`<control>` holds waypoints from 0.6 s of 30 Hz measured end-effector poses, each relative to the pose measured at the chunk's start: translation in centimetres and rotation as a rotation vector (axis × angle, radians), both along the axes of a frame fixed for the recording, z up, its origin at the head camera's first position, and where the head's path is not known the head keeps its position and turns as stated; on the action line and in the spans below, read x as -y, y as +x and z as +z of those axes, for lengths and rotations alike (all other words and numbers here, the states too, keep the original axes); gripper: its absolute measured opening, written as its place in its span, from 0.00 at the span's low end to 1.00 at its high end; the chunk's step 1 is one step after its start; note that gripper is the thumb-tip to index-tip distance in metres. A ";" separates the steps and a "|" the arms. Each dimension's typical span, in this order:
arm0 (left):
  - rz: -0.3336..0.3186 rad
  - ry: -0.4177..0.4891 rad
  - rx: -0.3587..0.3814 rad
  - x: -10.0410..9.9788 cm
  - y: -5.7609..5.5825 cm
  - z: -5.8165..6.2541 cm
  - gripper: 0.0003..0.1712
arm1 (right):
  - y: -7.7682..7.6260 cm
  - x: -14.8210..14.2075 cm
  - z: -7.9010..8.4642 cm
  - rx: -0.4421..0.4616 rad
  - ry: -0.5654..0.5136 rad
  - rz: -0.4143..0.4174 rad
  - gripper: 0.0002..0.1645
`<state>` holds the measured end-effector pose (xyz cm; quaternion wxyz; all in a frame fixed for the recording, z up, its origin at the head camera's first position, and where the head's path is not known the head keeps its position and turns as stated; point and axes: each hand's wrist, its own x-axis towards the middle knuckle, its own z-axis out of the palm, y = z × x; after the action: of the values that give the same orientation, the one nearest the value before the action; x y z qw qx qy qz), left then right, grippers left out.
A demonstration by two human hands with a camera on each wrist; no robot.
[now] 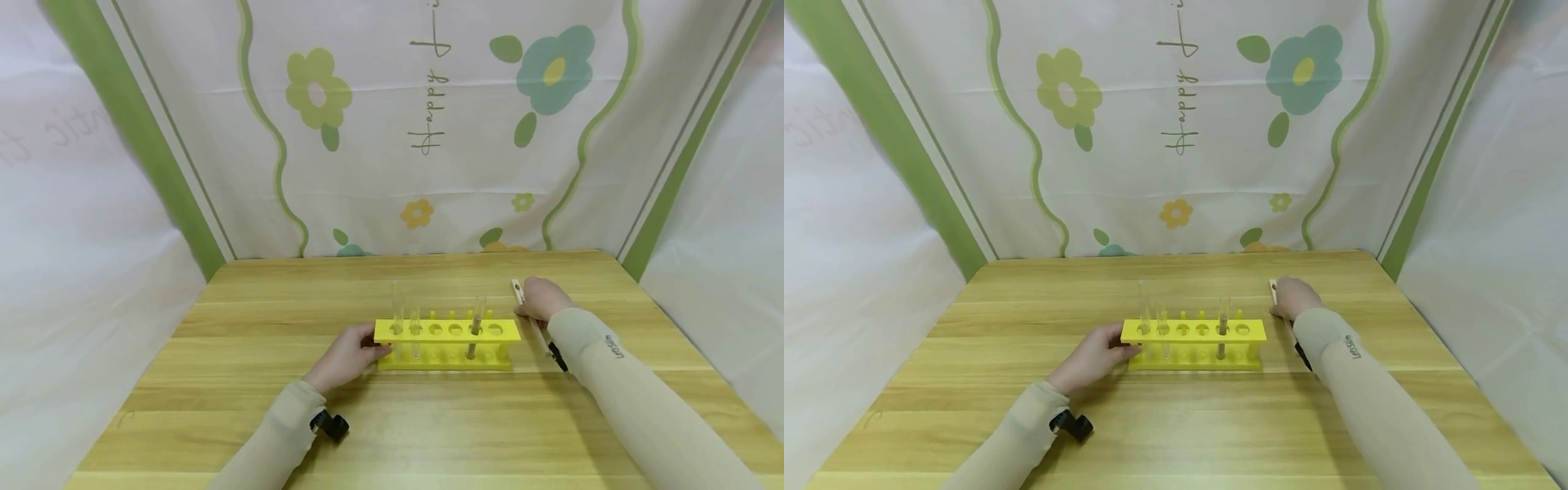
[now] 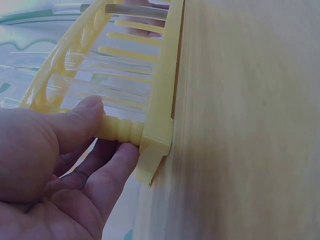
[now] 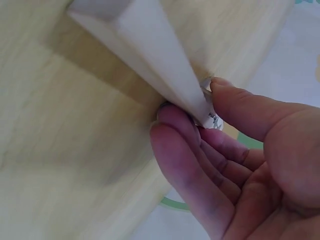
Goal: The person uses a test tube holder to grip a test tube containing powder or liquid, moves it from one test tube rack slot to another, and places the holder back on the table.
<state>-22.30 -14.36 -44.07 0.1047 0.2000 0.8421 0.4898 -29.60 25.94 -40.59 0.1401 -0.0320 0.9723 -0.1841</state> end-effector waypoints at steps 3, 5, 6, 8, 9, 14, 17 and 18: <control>0.001 -0.003 -0.007 0.0 0.0 0.0 0.14 | -0.2 0.0 -0.1 0.003 0.008 -0.003 0.15; 0.003 -0.009 -0.011 0.0 0.0 0.0 0.14 | -0.2 0.0 -0.2 0.005 0.007 -0.005 0.15; 0.004 -0.010 -0.011 0.0 0.0 0.0 0.14 | -0.1 0.0 -0.2 0.007 0.005 -0.007 0.14; 0.005 -0.013 -0.011 0.0 0.0 0.0 0.14 | 0.0 0.1 -0.1 0.007 0.000 -0.011 0.14; 0.004 -0.012 -0.013 0.0 0.0 0.0 0.14 | 0.0 0.1 0.0 0.006 -0.003 -0.013 0.13; 0.003 -0.013 -0.011 -0.1 0.0 0.1 0.15 | 0.1 0.4 0.3 -0.005 0.005 -0.014 0.13; 0.002 -0.013 -0.011 -0.1 0.1 0.1 0.15 | 0.1 0.5 0.4 -0.007 0.016 -0.006 0.13; 0.003 -0.015 -0.009 -0.1 0.1 0.2 0.14 | 0.1 0.5 0.4 -0.008 0.017 -0.002 0.13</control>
<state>-22.17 -14.31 -43.91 0.1014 0.2000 0.8465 0.4828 -29.46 25.46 -40.19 0.1361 -0.0305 0.9745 -0.1759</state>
